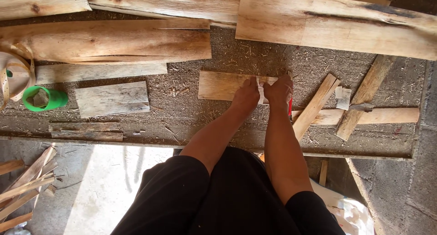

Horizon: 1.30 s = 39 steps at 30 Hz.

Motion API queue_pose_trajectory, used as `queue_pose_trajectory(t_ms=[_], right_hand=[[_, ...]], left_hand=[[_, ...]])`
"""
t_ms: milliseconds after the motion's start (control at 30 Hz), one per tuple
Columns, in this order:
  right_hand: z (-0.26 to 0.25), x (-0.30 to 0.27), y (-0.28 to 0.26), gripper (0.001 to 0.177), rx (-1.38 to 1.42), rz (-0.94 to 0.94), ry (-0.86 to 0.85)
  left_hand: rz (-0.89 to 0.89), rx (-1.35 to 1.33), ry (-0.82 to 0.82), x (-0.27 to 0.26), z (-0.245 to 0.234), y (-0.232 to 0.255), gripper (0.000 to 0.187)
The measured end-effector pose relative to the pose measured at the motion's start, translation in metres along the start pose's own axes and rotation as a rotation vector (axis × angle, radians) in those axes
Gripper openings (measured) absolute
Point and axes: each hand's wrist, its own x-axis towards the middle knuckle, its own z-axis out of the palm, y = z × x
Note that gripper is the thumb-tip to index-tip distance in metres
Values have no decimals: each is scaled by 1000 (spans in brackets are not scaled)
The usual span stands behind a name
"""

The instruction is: Scoring and cutting thin pieces of wood or bark using a utility knife on a workbench.

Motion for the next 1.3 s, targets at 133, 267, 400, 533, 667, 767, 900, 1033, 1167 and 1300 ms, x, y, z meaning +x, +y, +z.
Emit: queue_pose_trajectory(t_ms=[133, 267, 400, 533, 667, 767, 900, 1033, 1167, 1300], right_hand=[[2, 2, 6, 89, 33, -11, 4], [13, 7, 16, 85, 34, -68, 64], [10, 5, 26, 73, 119, -151, 124], [2, -9, 39, 61, 252, -126, 45], [18, -11, 59, 38, 652, -257, 63], [17, -19, 56, 29, 895, -326, 16], [18, -24, 54, 37, 996, -276, -66], [19, -27, 57, 35, 1167, -235, -185], [18, -39, 51, 36, 1418, -213, -293], [-3, -57, 40, 43, 1686, -25, -594]], left_hand=[[-11, -25, 26, 6, 12, 0, 61], [-1, -14, 76, 3, 13, -2, 63], [42, -76, 197, 4, 23, -11, 45], [93, -11, 131, -16, 6, -25, 58], [267, -133, 460, -25, 1, -43, 90], [257, -141, 498, -24, 4, -53, 119], [244, -152, 352, -31, 4, -59, 133], [289, -166, 366, -39, 6, -63, 127], [334, -232, 441, -47, 0, -60, 128], [447, -341, 554, -55, -12, -59, 128]])
